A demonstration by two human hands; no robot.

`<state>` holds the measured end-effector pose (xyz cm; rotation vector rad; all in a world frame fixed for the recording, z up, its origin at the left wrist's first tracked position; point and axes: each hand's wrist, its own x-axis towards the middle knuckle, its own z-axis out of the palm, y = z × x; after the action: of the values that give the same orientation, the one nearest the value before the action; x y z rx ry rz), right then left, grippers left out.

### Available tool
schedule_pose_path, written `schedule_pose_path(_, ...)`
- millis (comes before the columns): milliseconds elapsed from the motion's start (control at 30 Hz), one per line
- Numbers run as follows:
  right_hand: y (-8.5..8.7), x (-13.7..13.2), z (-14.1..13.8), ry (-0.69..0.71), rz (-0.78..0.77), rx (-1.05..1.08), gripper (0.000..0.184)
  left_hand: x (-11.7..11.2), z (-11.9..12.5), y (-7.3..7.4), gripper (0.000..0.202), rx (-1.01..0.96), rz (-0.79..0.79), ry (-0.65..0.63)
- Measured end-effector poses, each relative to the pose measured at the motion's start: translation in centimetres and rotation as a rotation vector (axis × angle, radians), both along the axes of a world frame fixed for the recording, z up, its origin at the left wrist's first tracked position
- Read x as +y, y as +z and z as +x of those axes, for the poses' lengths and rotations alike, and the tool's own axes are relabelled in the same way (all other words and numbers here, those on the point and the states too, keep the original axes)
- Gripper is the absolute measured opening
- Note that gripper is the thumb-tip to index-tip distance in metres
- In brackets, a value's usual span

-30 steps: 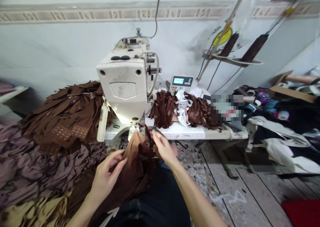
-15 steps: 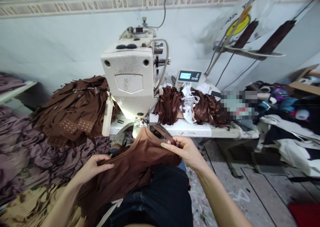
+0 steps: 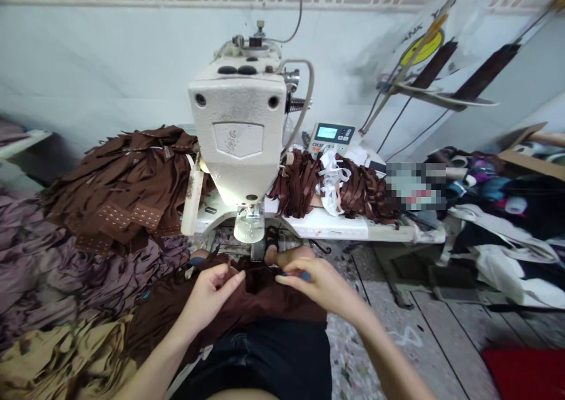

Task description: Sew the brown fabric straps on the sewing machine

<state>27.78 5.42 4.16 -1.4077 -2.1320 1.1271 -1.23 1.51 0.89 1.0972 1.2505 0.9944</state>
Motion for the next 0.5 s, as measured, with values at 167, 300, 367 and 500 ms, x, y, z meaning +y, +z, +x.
schedule_pose_path(167, 1.8, -1.2, -5.6, -0.052, 0.131, 0.38, 0.035, 0.5, 2.9, 2.6, 0.036, 0.295, 0.132, -0.181)
schedule_pose_path(300, 3.8, -0.1, -6.0, -0.047, 0.195, 0.518, 0.038, 0.8, 2.8, 5.2, 0.039, 0.262, 0.166, -0.26)
schedule_pose_path(367, 4.6, 0.8, -5.8, -0.091, 0.21, 0.557, 0.035, 1.1, 2.3, 6.4, 0.03, 0.237, 0.23, -0.248)
schedule_pose_path(500, 4.9, 3.2, -6.5, -0.23, 0.347, 0.53, 0.032, 2.3, 1.4, 7.6, 0.02, 0.498, 0.679, -0.017)
